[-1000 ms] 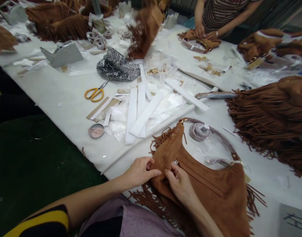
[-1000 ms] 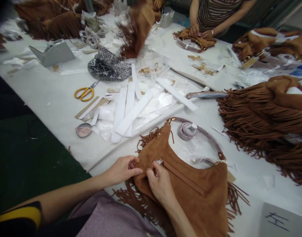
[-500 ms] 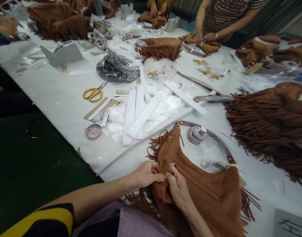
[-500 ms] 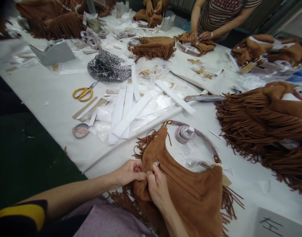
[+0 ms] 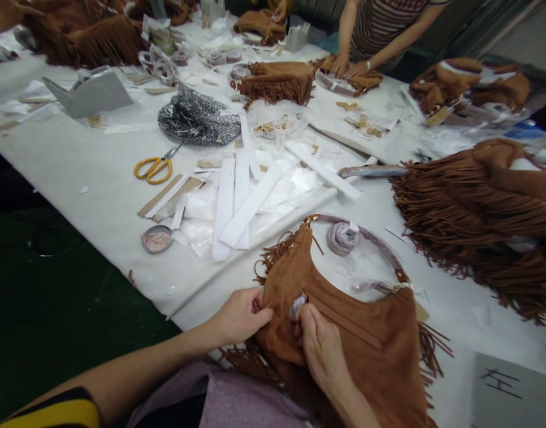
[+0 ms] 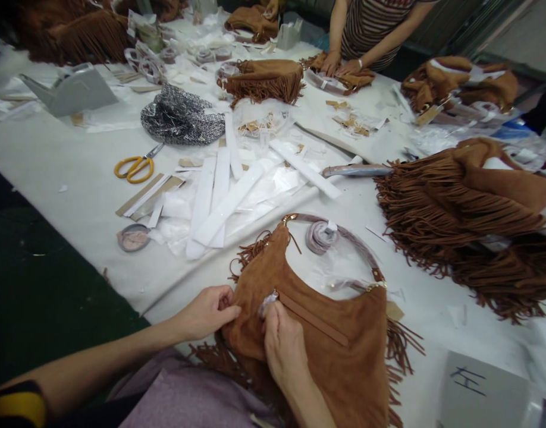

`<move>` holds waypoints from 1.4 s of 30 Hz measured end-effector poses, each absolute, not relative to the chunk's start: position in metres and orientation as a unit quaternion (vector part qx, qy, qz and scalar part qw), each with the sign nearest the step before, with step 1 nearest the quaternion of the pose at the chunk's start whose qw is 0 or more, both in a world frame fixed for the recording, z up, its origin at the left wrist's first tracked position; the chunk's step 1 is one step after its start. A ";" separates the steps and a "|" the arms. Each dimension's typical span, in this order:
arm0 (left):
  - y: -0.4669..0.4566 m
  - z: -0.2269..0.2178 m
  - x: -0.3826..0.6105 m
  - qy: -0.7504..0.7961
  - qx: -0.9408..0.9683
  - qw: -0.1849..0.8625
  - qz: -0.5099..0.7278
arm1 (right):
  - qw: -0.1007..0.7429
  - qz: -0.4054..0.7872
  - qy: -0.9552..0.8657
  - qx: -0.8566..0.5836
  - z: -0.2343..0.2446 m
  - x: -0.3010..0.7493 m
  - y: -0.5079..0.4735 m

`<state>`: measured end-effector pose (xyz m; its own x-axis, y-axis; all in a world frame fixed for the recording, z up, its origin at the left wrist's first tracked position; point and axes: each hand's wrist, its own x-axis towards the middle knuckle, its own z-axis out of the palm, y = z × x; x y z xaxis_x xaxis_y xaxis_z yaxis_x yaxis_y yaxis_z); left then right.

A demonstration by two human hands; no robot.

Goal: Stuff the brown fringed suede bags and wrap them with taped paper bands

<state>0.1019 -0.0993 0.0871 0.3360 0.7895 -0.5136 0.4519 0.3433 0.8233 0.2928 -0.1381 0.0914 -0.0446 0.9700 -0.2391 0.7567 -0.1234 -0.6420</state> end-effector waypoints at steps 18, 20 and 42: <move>-0.089 0.094 0.088 0.460 0.748 0.478 0.008 | -0.154 0.181 -0.651 -0.720 0.090 0.313 -0.133; -0.090 0.096 0.091 0.464 0.765 0.447 0.011 | -0.175 0.184 -0.643 -0.722 0.092 0.312 -0.131; -0.095 0.056 0.042 0.543 0.695 0.471 -0.001 | 0.006 0.071 -0.617 -0.784 0.112 0.287 -0.188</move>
